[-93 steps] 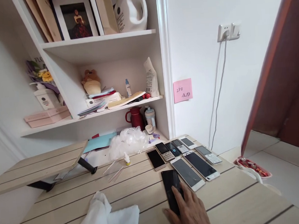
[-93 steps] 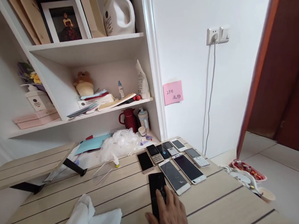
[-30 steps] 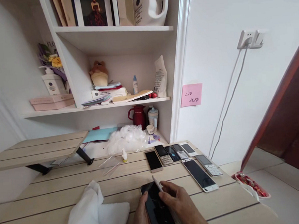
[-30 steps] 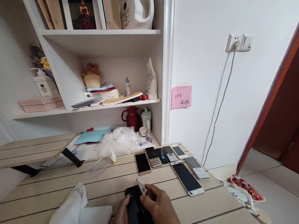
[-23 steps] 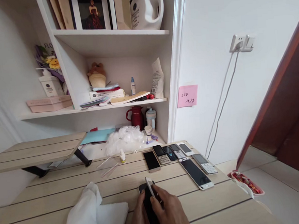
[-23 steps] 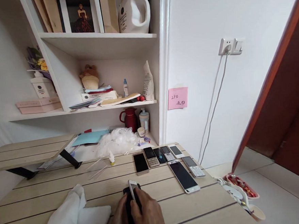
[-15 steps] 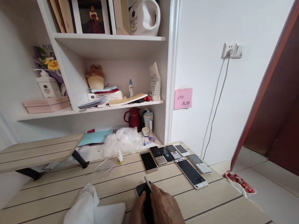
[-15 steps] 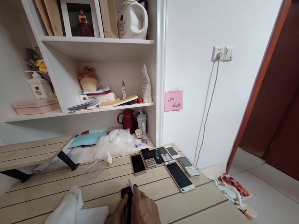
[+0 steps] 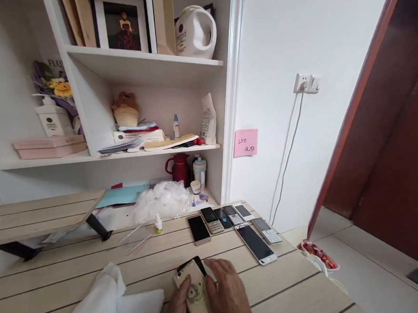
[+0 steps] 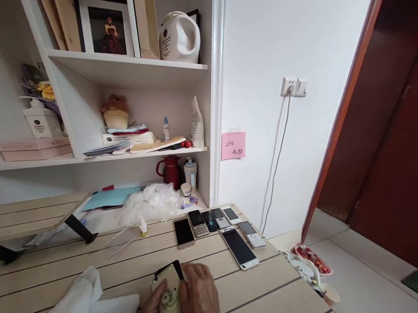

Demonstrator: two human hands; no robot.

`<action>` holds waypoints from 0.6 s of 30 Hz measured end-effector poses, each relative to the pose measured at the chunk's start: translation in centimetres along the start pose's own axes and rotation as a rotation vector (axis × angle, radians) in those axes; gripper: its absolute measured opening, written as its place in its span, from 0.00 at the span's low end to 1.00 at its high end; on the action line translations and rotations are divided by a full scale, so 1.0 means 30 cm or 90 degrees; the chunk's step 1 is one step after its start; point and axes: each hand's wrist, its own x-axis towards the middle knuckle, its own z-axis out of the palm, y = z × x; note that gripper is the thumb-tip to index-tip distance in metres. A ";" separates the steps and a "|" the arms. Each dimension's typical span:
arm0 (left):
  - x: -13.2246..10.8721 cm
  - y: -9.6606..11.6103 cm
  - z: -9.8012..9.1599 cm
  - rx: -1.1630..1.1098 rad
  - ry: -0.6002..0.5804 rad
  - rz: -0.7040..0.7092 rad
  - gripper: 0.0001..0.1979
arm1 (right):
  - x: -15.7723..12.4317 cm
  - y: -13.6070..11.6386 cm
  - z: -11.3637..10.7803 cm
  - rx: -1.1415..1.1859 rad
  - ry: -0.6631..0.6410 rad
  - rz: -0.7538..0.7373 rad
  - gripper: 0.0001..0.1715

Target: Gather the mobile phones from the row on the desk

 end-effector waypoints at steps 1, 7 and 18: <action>0.004 0.002 -0.005 0.001 -0.004 -0.014 0.21 | 0.022 0.029 -0.023 -0.057 0.018 0.023 0.24; 0.031 0.007 -0.037 0.007 -0.016 -0.058 0.22 | 0.146 0.273 -0.125 -0.261 0.017 0.161 0.26; 0.017 -0.001 -0.023 -0.012 -0.041 -0.037 0.24 | 0.168 0.353 -0.107 -0.305 -0.055 0.242 0.34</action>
